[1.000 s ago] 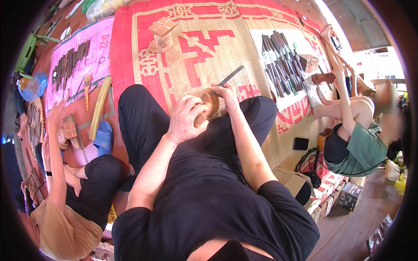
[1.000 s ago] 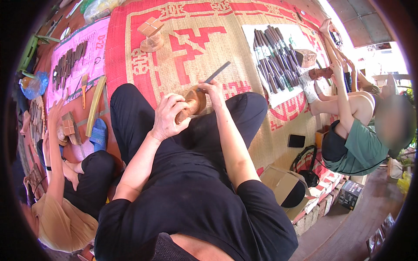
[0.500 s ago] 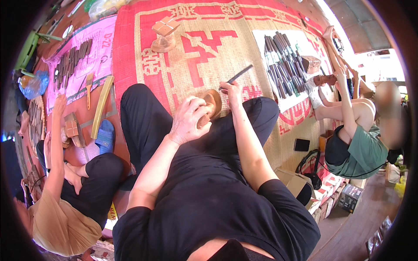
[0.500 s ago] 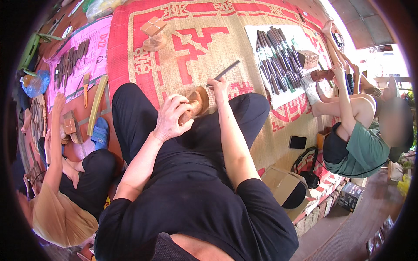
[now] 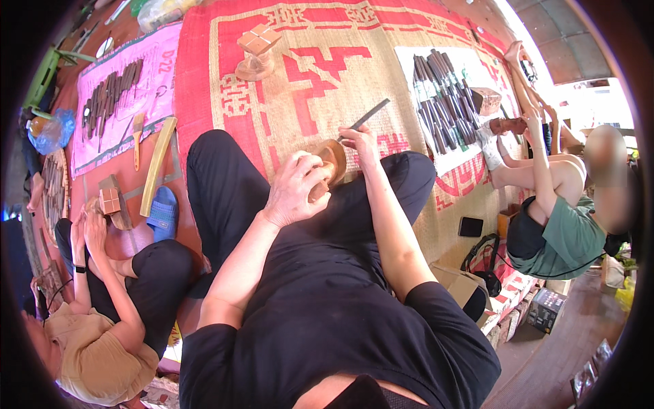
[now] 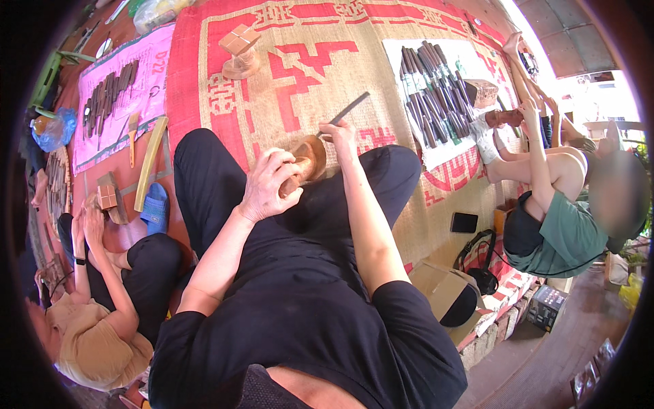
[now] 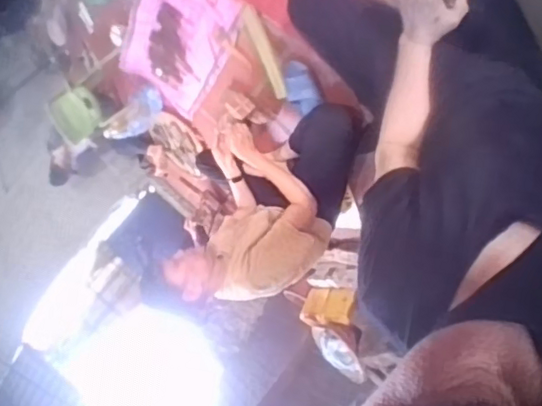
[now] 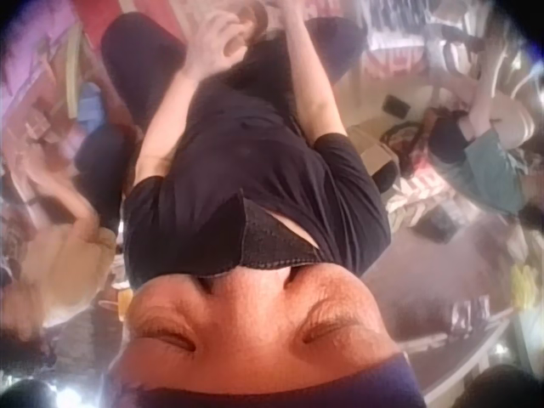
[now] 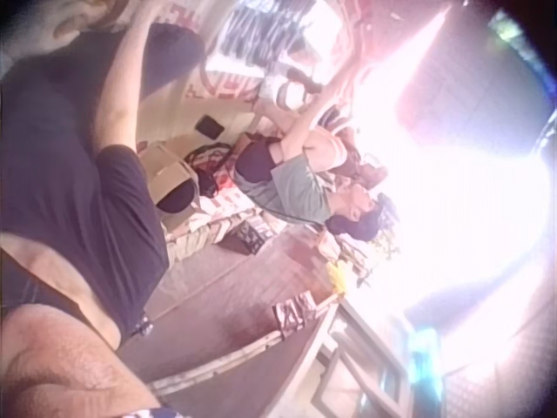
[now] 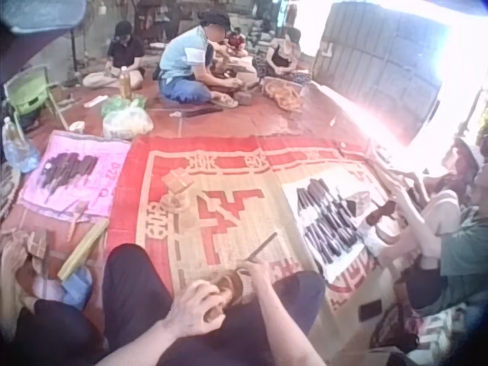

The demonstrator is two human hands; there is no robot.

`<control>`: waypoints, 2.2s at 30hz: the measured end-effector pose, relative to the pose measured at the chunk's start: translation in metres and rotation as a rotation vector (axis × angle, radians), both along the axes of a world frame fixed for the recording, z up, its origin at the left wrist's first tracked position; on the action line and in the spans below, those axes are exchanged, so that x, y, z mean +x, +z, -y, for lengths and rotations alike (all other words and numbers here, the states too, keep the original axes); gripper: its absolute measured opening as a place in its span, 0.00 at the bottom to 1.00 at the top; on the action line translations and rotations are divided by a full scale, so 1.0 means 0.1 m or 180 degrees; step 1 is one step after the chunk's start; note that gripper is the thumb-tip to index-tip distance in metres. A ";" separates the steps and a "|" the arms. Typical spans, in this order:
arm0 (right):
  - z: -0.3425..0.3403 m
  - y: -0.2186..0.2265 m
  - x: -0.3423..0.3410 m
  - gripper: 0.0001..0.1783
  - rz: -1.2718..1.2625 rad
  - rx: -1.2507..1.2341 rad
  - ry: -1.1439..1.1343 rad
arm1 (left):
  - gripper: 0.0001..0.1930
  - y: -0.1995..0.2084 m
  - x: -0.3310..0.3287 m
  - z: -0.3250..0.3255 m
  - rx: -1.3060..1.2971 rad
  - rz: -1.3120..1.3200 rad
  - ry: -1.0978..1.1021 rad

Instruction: The person sits on a mat and carves a small wooden object using a chisel. They hold the object in their left hand and the tool in their right, repeatedly shaping the wood. Other people are seated nearby, also working on similar wooden items.

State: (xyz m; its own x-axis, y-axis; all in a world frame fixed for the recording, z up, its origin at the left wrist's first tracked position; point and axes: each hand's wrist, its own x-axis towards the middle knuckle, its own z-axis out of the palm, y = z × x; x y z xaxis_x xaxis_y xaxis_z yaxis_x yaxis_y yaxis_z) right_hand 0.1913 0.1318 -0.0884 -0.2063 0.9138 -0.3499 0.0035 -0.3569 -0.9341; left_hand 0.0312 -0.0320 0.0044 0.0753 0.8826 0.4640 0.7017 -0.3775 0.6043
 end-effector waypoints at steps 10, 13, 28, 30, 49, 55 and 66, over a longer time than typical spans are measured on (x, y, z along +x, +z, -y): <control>-0.12 -0.11 0.03 0.10 0.0194 -0.0062 -0.0032 | 0.20 0.00 0.03 0.01 -0.0008 -0.0093 -0.0108; -0.03 0.03 -0.08 0.11 -0.0026 -0.0097 0.0420 | 0.20 0.00 0.01 0.00 0.0004 -0.0124 -0.0092; -0.06 -0.03 -0.05 0.13 0.0404 -0.0218 0.1042 | 0.20 0.01 0.01 0.02 -0.0018 -0.0051 -0.0131; -0.11 -0.10 -0.04 0.12 0.0419 -0.0208 0.0953 | 0.20 0.01 0.01 0.01 0.0012 -0.0043 -0.0145; -0.22 -0.10 -0.07 0.12 0.0548 0.0104 0.0404 | 0.21 0.00 0.00 0.03 0.0028 -0.0042 -0.0116; -0.11 -0.13 -0.07 0.11 0.0499 0.0059 0.0961 | 0.21 -0.01 -0.01 0.00 0.0095 -0.0045 -0.0137; -0.01 0.01 -0.02 0.12 0.0151 -0.0078 0.1025 | 0.21 -0.02 -0.05 0.01 0.0021 0.0048 -0.0068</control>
State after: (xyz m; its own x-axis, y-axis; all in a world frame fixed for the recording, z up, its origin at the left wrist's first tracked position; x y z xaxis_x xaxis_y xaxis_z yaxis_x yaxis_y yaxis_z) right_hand 0.1897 0.1328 -0.0874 -0.4663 0.7953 -0.3873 0.1634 -0.3528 -0.9213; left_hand 0.0265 -0.0335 0.0028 0.0872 0.8777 0.4712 0.6842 -0.3966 0.6120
